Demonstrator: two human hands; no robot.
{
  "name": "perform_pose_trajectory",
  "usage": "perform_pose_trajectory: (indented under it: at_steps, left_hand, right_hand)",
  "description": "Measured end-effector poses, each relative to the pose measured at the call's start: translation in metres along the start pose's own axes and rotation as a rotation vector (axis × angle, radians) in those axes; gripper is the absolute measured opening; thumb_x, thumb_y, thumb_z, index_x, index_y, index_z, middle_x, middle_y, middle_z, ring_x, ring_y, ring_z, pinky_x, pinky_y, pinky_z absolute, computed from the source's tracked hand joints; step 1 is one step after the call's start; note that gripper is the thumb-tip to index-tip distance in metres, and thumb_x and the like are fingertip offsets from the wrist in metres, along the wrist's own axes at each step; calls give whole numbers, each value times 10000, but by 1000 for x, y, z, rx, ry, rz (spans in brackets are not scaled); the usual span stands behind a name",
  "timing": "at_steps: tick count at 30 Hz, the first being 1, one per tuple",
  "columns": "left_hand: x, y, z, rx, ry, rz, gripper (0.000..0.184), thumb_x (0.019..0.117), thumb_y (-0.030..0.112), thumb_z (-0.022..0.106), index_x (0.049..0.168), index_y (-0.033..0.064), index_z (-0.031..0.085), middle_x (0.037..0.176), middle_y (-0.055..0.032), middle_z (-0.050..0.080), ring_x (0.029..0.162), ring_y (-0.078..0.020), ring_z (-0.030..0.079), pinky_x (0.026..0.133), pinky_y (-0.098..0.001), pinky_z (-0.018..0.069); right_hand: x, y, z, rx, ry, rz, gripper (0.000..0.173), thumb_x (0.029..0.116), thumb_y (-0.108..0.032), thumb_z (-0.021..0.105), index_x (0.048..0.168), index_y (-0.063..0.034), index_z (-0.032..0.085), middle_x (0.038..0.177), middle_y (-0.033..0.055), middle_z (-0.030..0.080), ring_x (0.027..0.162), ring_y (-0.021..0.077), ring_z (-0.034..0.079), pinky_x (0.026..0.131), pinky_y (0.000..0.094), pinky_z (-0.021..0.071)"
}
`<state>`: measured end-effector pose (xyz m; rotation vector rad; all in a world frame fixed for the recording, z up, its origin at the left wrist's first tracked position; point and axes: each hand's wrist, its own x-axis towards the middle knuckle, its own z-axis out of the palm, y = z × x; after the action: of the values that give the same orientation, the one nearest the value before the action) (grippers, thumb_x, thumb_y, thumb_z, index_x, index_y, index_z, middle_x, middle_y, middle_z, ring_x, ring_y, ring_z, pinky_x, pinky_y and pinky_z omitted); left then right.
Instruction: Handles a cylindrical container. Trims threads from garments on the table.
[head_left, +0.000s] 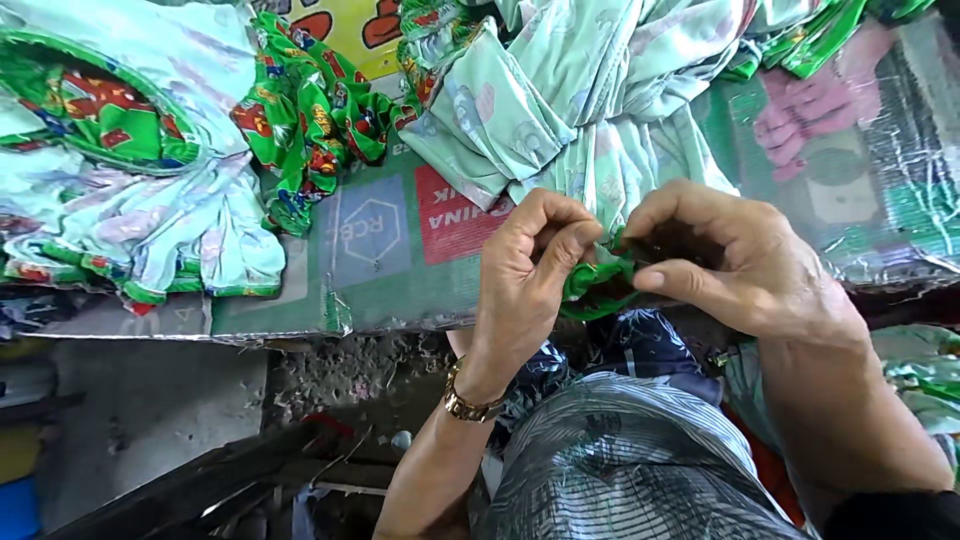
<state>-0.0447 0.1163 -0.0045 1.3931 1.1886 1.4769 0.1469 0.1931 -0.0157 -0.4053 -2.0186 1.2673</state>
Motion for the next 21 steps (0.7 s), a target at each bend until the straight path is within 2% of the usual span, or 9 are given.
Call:
perform_pose_trajectory:
  at_steps: [3, 6, 8, 9, 11, 13, 17, 19, 21]
  left_hand:
    - [-3, -4, 4, -115, 38, -61, 52, 1055, 131, 555, 1038, 95, 589, 748, -11, 568, 573, -56, 540, 498, -168, 485]
    - [-4, -12, 6, -179, 42, -86, 120, 1091, 193, 483, 1053, 118, 569, 680, 5, 491, 519, -50, 473, 468, -166, 434]
    - [-5, -14, 2, -226, -11, -70, 228, 1105, 324, 425, 1118, 138, 557, 641, 31, 458, 497, -43, 451, 460, -171, 413]
    - [-6, -16, 0, -235, -54, -57, 222, 1088, 340, 470, 1174, 148, 540, 654, 41, 487, 511, -32, 473, 476, -167, 430]
    - [-6, -18, -2, -250, -128, -33, 256, 1016, 158, 596, 1252, 132, 500, 719, 28, 543, 568, -27, 525, 523, -157, 475]
    - [-7, -18, -2, -234, -123, -35, 248, 1008, 81, 576, 1246, 119, 517, 734, 15, 545, 584, -37, 527, 537, -163, 476]
    - [-7, -19, -6, -286, -32, -93, 165, 1056, 158, 511, 1216, 166, 549, 718, 9, 516, 550, -47, 488, 491, -170, 439]
    - [-7, -20, -5, -300, -10, -85, 157, 1059, 156, 510, 1209, 167, 555, 720, 13, 511, 555, -44, 480, 495, -167, 430]
    - [-7, -20, -4, -298, -5, -70, 144, 1064, 148, 507, 1195, 167, 561, 740, 18, 525, 581, -37, 495, 519, -163, 440]
  right_hand:
    - [3, 0, 11, -44, 11, 0, 401, 878, -327, 795, 1152, -95, 615, 935, -73, 631, 779, -30, 605, 650, 121, 543]
    - [8, 2, 21, -39, 67, 10, 104, 931, -149, 732, 946, -91, 647, 818, -47, 616, 701, 3, 590, 596, 138, 512]
    - [9, 0, 21, -2, 102, 34, 71, 971, -118, 668, 909, -88, 648, 747, -58, 604, 624, -11, 565, 528, 125, 478]
    - [9, 0, 21, 1, 116, 43, 74, 986, -104, 640, 916, -79, 649, 739, -55, 602, 611, -12, 558, 520, 121, 472]
    - [9, 0, 20, -7, 145, 55, 81, 999, -94, 607, 926, -76, 636, 728, -56, 586, 593, -19, 540, 508, 111, 453]
    - [7, 2, 19, 9, 182, 63, 90, 1017, -101, 576, 944, -80, 624, 728, -56, 564, 569, -13, 511, 489, 121, 435]
    - [3, 6, 15, 208, 381, 48, 46, 1050, -151, 558, 1024, -128, 588, 723, -63, 492, 505, 8, 402, 435, 155, 367]
    - [3, 5, 17, 207, 417, 3, 49, 1042, -131, 566, 1081, -114, 591, 753, -63, 515, 525, -1, 431, 451, 147, 391]
    - [2, 3, 20, 51, 306, -35, 167, 1016, -183, 618, 1149, -84, 593, 853, -70, 573, 630, -27, 521, 528, 126, 468]
